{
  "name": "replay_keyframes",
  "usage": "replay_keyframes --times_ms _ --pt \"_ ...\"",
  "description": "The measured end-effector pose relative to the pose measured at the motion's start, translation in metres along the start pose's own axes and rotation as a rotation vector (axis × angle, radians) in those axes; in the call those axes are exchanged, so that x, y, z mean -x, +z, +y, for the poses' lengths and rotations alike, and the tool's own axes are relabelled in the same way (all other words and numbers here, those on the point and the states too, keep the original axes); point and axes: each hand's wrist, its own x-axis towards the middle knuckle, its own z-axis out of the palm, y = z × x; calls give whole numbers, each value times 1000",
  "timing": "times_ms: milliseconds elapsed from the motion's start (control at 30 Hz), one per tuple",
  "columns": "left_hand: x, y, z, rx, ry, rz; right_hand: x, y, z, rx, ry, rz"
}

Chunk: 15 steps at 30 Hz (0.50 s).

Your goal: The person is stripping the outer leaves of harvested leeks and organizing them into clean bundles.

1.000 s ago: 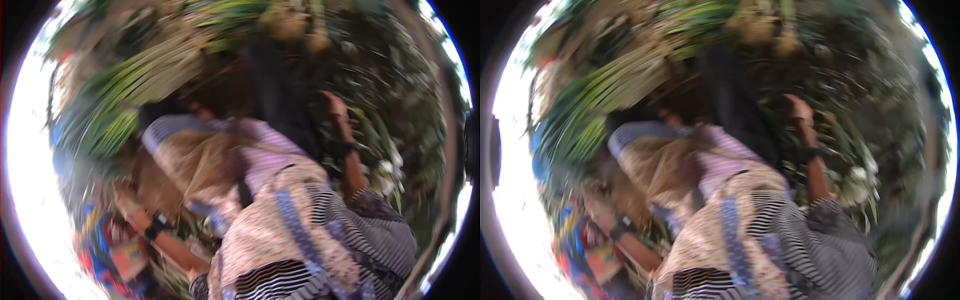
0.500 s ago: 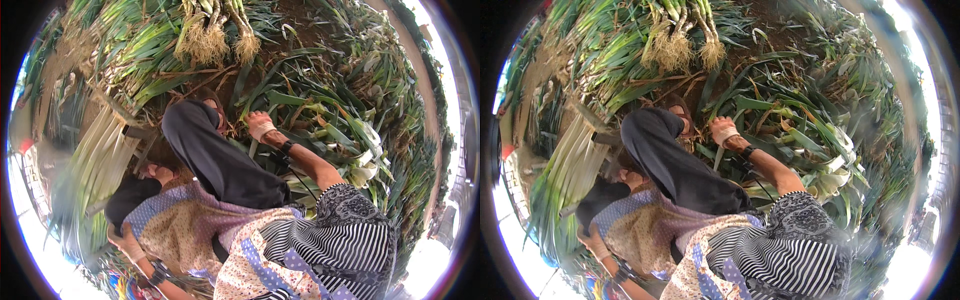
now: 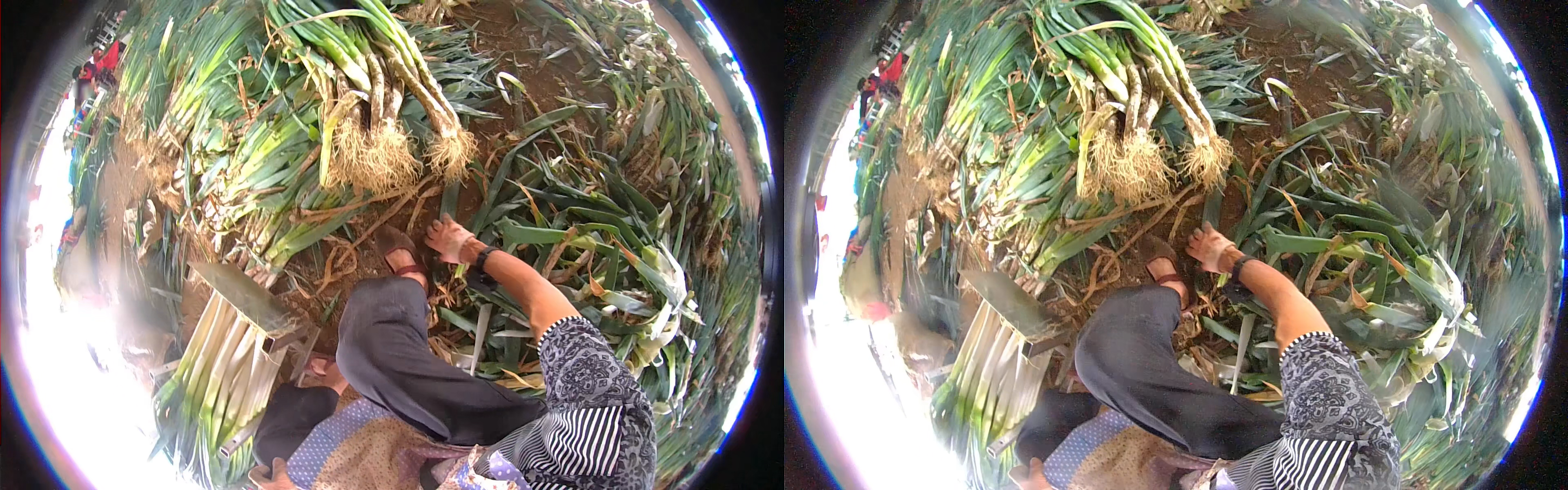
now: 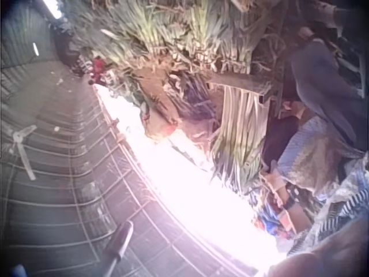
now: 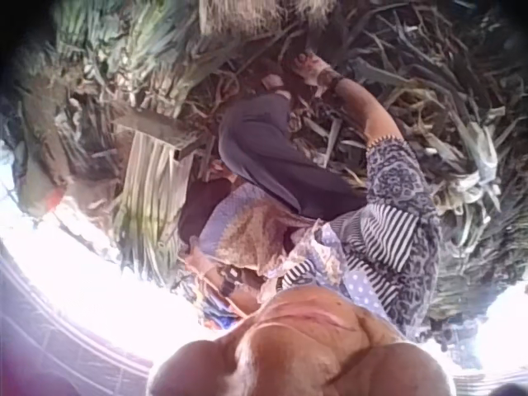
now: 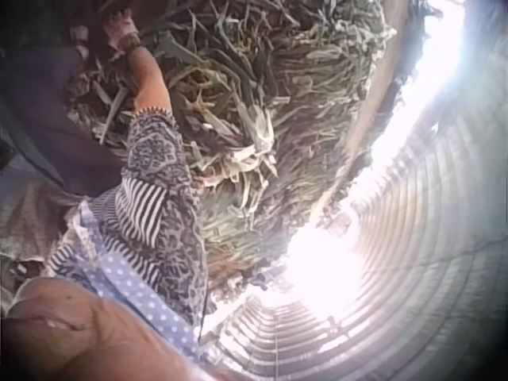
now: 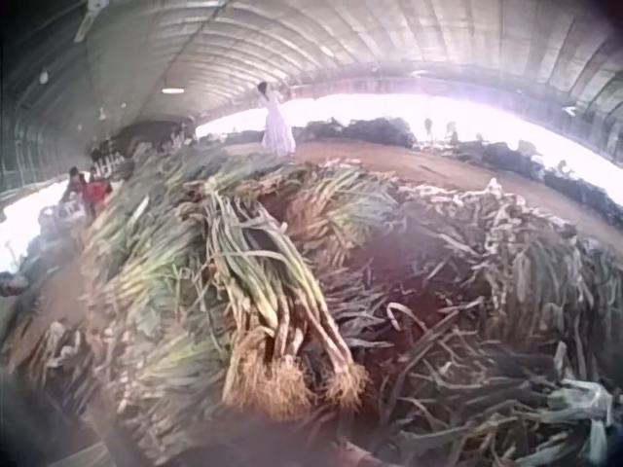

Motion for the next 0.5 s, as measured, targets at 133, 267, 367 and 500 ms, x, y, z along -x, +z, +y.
replay_keyframes --times_ms 133,267,367,500 --pt "-9 -26 34 517 163 -94 55 7 30 -94 91 -190" --pt "17 -48 132 785 470 -92 142 55 80 -24 381 -259" --pt "59 -47 215 904 1257 -235 251 77 150 133 747 -426" --pt "140 -51 291 1423 833 -1128 374 69 193 119 1204 -547"
